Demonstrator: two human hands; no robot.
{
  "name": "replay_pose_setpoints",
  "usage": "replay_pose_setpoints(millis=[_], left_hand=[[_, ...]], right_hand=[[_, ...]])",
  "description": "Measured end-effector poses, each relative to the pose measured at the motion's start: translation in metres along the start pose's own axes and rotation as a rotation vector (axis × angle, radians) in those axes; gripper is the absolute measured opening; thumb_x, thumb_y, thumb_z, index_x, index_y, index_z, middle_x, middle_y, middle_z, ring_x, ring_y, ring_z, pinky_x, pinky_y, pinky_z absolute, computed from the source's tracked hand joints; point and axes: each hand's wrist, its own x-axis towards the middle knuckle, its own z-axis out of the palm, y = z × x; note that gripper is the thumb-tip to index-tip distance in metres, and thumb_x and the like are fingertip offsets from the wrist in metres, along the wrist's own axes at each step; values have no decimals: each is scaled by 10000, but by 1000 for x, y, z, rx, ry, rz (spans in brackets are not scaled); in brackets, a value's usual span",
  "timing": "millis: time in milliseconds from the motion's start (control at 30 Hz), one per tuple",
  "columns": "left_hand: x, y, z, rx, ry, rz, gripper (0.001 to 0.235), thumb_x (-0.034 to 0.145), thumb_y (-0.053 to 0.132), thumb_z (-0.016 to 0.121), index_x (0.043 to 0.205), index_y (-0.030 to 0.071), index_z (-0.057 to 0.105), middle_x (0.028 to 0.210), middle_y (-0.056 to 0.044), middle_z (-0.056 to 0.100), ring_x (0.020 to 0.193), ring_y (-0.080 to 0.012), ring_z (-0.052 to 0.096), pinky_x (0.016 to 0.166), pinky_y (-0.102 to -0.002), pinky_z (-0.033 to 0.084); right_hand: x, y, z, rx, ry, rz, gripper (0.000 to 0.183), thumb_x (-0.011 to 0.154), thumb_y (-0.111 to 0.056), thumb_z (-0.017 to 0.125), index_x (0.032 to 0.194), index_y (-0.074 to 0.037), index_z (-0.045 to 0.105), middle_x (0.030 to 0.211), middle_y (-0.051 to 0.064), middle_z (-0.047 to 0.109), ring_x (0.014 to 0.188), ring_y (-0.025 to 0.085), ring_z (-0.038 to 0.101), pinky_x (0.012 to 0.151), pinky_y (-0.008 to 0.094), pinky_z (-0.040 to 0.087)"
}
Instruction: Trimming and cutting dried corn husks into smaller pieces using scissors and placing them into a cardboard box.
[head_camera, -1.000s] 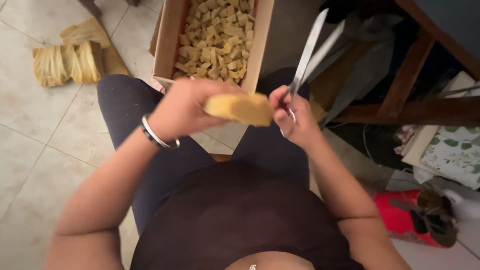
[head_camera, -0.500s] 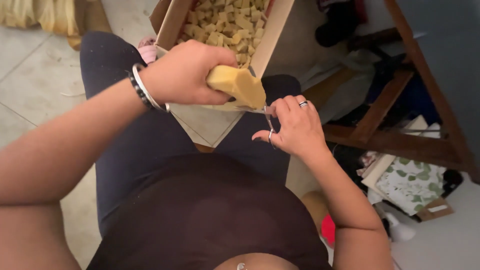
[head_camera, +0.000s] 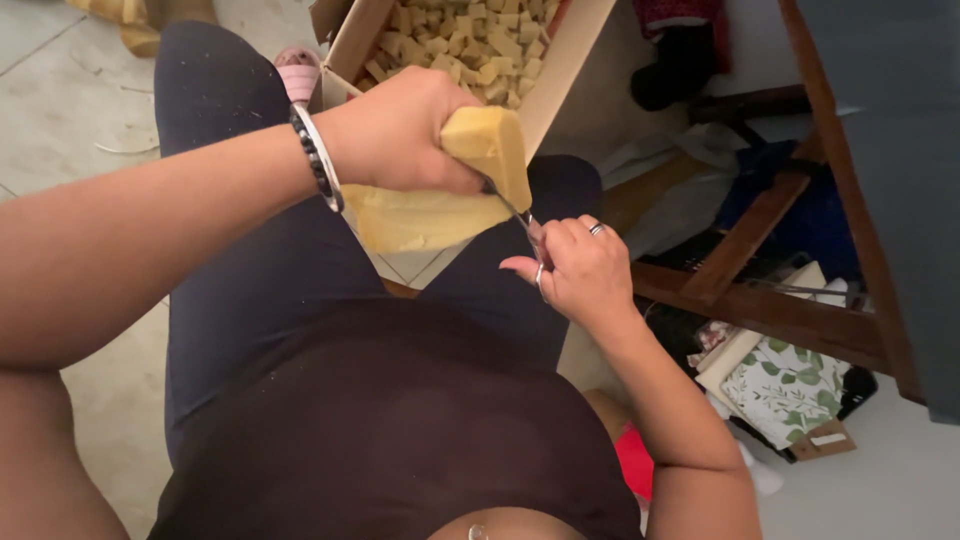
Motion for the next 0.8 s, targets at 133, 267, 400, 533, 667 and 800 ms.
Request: replay_pose_setpoints(millis=[133,267,400,533,667,800], left_hand=[[-3,6,-4,-80,-38,-118,209,738,294,837,758,147,690,678,27,674,631,-150,638,577,-316,458],[-2,4,-2,-128,-81,-118,188,751,304,838,753,157,720,648,41,667,604,-129,627,590,-299,466],[-1,27,3,-134,-226,-350,162,780,243,844,856,168,723,775,21,710,678,-108,659,590,-247,533],[0,13,15,-219,-176,-300,194,726,245,849,862,152,746,768,-15,726,707,-170,698,638,-298,555],[-1,9,18,-360,-96,-237,264,641,257,860,854,125,776,744,-66,745,739,-250,751,701,-367,584],[-4,21,5,-367,-102,-268,265,629,271,864,835,130,773,713,-56,737,701,-219,737,667,-338,578]], right_hand=[[-4,-2,1,-65,8,-75,566,928,-668,713,730,-177,515,632,-8,494,555,188,521,506,327,406],[-3,-2,0,124,-57,-27,566,868,-666,693,739,-143,517,652,-1,524,589,208,545,544,349,443],[10,-3,-5,185,-200,43,690,809,-815,547,762,-129,495,718,42,523,704,283,550,579,435,469],[12,2,5,201,-115,-4,646,887,-823,473,831,-181,522,737,18,476,742,251,569,668,375,491],[11,-1,10,283,-55,-9,562,926,-722,549,795,-177,508,705,21,471,703,250,569,638,362,485],[6,-4,10,370,11,27,483,959,-603,636,749,-181,534,648,10,522,633,226,591,581,325,493]])
